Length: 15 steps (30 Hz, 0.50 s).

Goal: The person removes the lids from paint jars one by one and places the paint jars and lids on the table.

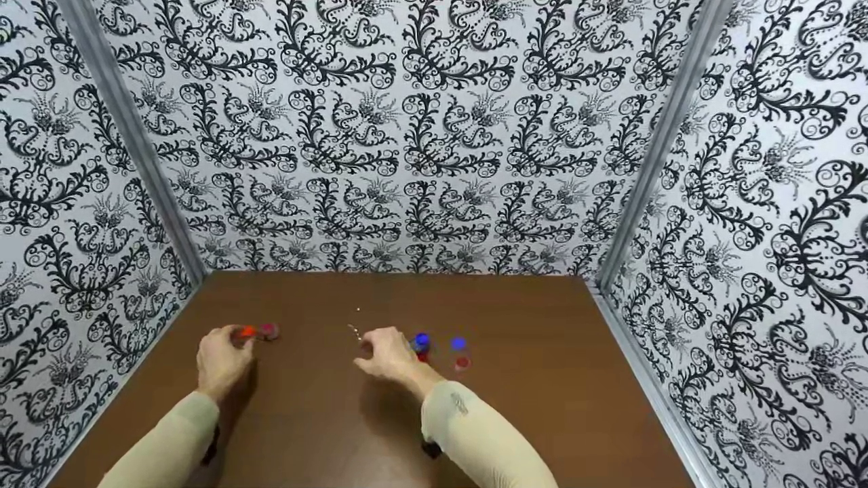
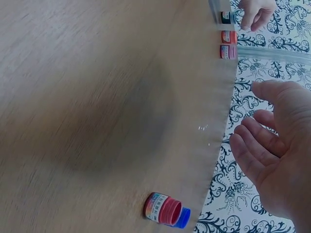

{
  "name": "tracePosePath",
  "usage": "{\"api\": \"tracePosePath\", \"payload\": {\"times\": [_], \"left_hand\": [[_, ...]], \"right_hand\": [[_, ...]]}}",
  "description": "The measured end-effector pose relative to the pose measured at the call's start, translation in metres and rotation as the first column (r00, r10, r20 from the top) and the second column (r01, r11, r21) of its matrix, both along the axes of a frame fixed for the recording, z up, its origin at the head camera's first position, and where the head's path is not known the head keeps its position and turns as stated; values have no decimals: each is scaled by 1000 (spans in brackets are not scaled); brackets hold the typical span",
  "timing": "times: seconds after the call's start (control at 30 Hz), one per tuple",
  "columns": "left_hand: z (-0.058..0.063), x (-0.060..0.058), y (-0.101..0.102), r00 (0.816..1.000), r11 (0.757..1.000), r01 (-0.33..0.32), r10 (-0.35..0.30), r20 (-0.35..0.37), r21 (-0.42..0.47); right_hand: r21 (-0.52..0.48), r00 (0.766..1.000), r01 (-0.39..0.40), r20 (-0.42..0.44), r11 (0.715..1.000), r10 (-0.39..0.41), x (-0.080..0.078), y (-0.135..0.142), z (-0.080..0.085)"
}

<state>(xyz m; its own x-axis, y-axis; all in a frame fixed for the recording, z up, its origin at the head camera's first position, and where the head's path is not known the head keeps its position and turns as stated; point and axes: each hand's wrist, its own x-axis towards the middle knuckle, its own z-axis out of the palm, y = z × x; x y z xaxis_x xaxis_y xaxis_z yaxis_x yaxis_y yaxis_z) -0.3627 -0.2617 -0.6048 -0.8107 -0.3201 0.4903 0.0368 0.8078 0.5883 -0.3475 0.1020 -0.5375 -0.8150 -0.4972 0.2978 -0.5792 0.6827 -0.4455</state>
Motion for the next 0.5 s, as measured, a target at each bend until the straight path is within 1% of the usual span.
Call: {"api": "tracePosePath", "payload": {"times": [0.1, 0.17, 0.3, 0.4, 0.5], "left_hand": [[0, 1, -2, 1000, 999, -29, 29, -9, 39], [0, 2, -3, 998, 995, -58, 58, 8, 79], [-1, 5, -6, 992, 979, -108, 94, 88, 173], [-2, 6, -9, 983, 966, -126, 92, 157, 224], [-4, 6, -12, 970, 958, -143, 86, 228, 250]], "right_hand": [[-7, 1000, 2, 21, 1000, -2, 1, -3, 1], [-11, 1000, 1, 29, 1000, 0, 1, -4, 1], [-8, 1000, 3, 30, 1000, -3, 1, -7, 1], [2, 1000, 7, 26, 1000, -7, 0, -9, 0], [10, 1000, 10, 30, 1000, -10, 0, -11, -1]]}}
